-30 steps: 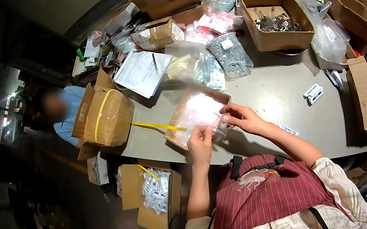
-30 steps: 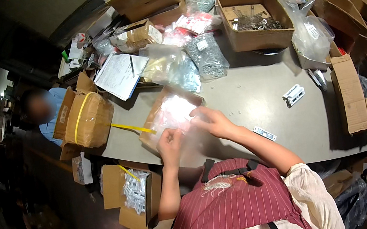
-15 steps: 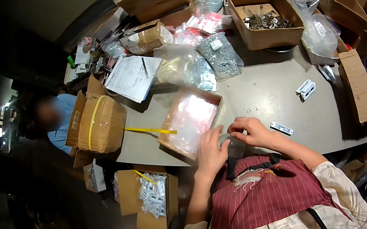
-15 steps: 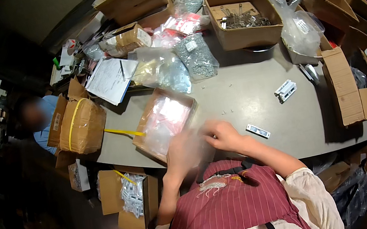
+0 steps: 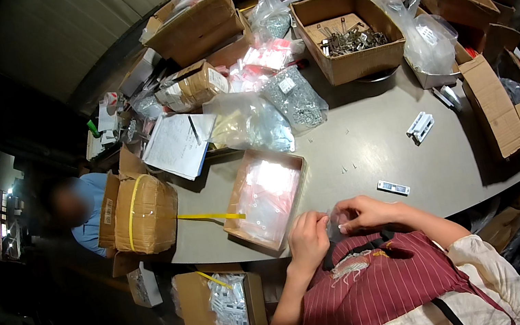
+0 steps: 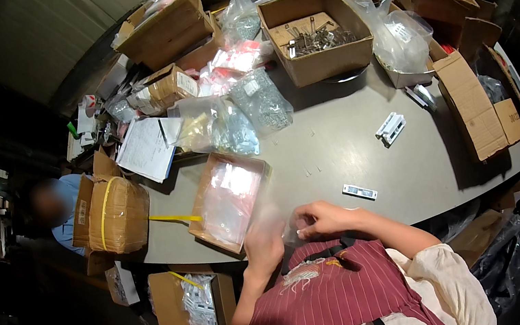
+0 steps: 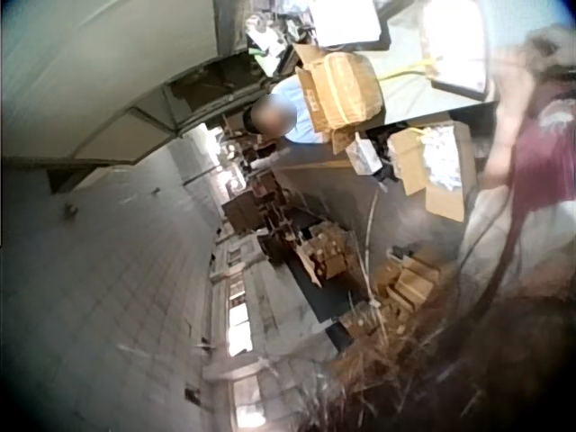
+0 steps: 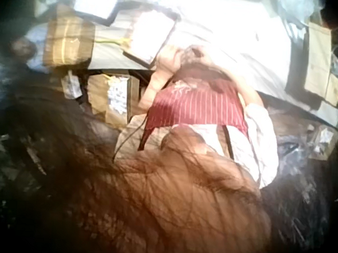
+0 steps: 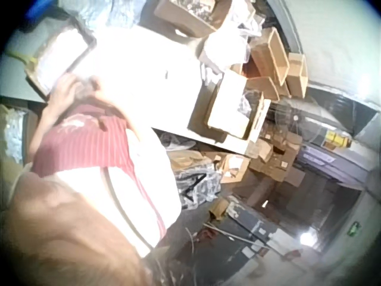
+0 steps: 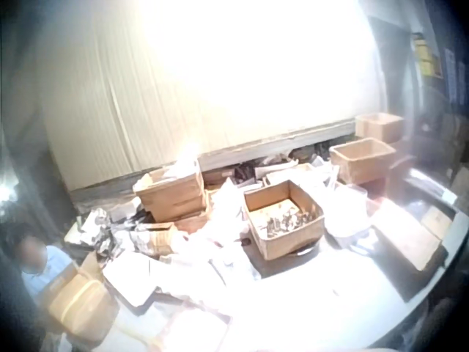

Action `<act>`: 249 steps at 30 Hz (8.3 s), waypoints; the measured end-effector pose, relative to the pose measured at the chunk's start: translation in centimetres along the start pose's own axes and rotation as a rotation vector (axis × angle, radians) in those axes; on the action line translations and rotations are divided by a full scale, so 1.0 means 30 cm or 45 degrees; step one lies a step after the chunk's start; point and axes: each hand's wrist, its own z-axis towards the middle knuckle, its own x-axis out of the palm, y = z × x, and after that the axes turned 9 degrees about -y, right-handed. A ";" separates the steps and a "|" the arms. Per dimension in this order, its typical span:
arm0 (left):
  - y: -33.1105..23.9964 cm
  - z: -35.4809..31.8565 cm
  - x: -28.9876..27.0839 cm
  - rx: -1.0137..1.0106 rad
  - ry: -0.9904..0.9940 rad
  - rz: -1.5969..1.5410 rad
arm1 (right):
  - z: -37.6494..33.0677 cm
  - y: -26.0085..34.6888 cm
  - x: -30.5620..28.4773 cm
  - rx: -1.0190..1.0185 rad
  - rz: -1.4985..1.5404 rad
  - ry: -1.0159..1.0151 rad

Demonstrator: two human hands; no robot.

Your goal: The person stands at a cluttered workbench in a warehouse, picking up small white rectangular components and placing them into clear plastic bags. They handle the items one by one, occasionally adjusting the bags or moving other boxes on the table. Another person is visible in the background working on a separate task.

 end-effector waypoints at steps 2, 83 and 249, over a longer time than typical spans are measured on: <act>0.006 -0.009 -0.001 -0.045 -0.046 0.011 | -0.016 -0.028 0.018 0.053 0.227 0.016; 0.090 -0.012 0.270 -0.881 0.287 -0.462 | 0.283 -0.232 -0.162 0.073 -1.156 -0.625; 0.004 0.097 0.325 -0.891 0.019 -0.997 | -0.080 -0.198 0.012 -0.080 0.480 -0.309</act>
